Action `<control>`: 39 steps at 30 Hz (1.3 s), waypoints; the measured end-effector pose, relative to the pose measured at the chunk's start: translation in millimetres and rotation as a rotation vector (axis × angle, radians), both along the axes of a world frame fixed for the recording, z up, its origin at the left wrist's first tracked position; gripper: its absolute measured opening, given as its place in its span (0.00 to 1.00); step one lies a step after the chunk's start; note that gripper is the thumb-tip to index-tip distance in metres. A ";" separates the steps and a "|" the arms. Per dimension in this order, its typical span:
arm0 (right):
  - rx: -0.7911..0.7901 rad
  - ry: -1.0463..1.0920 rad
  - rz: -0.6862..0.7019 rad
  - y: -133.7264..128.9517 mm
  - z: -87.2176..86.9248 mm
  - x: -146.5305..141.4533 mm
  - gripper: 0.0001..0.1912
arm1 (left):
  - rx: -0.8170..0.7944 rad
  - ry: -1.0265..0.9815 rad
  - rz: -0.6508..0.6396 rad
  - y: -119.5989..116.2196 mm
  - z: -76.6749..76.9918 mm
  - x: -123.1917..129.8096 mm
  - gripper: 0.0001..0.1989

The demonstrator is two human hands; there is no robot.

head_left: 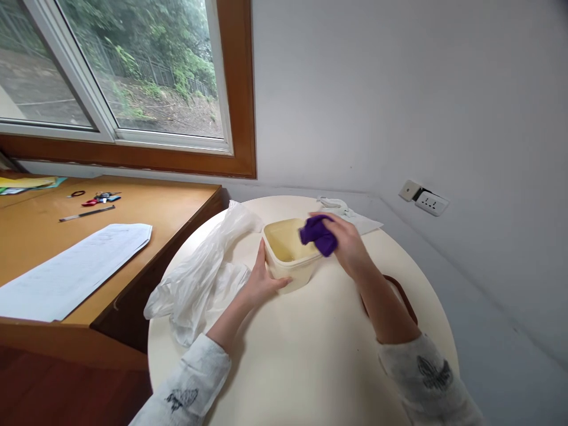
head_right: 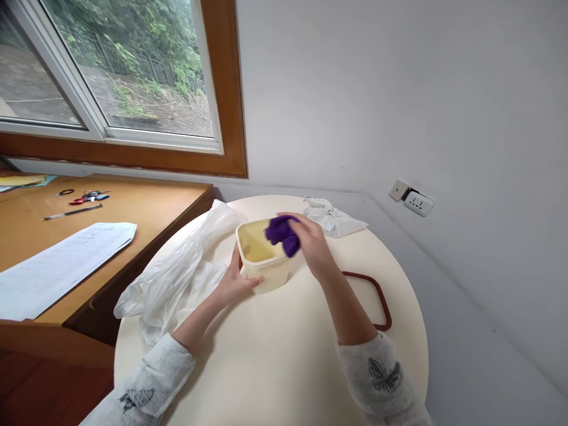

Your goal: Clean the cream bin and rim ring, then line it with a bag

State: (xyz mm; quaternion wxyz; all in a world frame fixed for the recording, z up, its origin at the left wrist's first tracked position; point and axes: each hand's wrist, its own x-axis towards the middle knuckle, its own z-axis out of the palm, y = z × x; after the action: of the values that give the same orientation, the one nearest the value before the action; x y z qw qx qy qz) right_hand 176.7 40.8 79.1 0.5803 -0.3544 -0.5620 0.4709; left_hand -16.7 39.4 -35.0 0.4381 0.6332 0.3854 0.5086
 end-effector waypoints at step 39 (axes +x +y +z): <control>-0.141 -0.901 -0.667 -27.2 -139.6 111.0 0.14 | 0.081 0.106 0.385 24.7 -30.9 22.4 0.21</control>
State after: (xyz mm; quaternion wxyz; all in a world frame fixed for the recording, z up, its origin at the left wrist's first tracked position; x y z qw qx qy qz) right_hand 287.7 13.7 -60.5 0.3754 -0.7167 -0.5791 0.1004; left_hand 5.8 64.0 -65.9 0.2862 0.5908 0.5010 0.5639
